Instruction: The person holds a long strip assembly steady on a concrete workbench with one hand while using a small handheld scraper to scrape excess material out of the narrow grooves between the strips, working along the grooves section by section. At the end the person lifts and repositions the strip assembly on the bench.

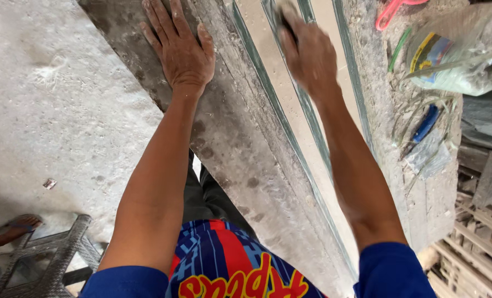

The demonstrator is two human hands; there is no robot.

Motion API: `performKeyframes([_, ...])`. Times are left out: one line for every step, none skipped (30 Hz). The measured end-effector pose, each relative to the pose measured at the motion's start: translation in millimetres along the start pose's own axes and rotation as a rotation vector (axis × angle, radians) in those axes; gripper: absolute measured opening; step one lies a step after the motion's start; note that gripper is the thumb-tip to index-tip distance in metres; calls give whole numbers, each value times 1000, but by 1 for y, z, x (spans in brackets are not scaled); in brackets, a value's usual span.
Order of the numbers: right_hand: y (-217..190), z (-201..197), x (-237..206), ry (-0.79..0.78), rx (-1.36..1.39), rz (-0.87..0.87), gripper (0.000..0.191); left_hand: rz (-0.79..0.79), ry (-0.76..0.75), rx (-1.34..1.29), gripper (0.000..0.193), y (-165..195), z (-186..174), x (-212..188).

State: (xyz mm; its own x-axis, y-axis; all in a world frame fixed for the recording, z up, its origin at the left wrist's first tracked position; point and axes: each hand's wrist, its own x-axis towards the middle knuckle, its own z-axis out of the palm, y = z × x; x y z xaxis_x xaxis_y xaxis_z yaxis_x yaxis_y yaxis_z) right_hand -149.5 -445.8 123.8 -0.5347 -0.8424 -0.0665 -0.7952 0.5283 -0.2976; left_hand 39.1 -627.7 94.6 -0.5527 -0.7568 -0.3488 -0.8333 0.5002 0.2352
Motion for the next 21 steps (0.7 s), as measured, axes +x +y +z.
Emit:
performKeyframes([0,-9,-38,55,-18,-41,40,5,0,1,66,-1,3,-2])
performKeyframes([1,-17,-73,-79,-22,91,42,10,-6,3,66,-2,5,-4])
performKeyframes([4,-25,-106,-204,-26,212,45,13,1,2,66,-3,6,-4])
performKeyframes([5,-29,-133,-258,-65,288,49,15,24,2,66,-4,7,-1])
performKeyframes([5,-31,-157,-216,-97,259,47,14,31,7,65,-4,8,0])
performKeyframes([6,-32,-174,-178,-126,231,45,11,33,15,65,-5,9,0])
performKeyframes([6,-32,-183,-157,-125,223,44,9,24,30,65,-6,10,-1])
performKeyframes([5,-31,-186,-144,-123,220,43,10,32,38,65,-6,11,0])
performKeyframes([4,-28,-181,-130,-121,220,42,12,39,47,64,-5,12,0])
performKeyframes([2,-26,-174,-138,-98,221,41,17,49,54,64,-4,13,-1])
performKeyframes([0,-23,-162,-141,-77,220,41,19,50,44,65,-4,15,-2])
performKeyframes([-2,-19,-146,-137,-56,218,41,23,57,33,66,-3,17,-3])
performKeyframes([-3,-19,-134,-139,-72,208,42,27,67,21,67,-2,20,-3])
performKeyframes([-5,-18,-121,-143,-84,200,42,21,79,34,67,-1,21,-3])
performKeyframes([-7,-14,-109,-149,-93,195,43,16,86,51,67,0,23,-4])
performKeyframes([-8,-10,-96,-138,-92,174,42,14,89,67,67,2,24,-6])
performKeyframes([-8,-6,-83,-126,-94,160,40,19,103,68,67,3,25,-7])
performKeyframes([-6,-2,-71,-86,-44,140,38,27,115,67,68,3,24,-9])
performKeyframes([-3,0,-64,-47,6,123,36,38,123,68,68,5,24,-13])
performKeyframes([-1,0,-61,-49,8,164,37,31,130,22,69,7,23,-16])
performKeyframes([1,-1,-65,-38,7,208,38,34,145,-28,69,8,20,-19])
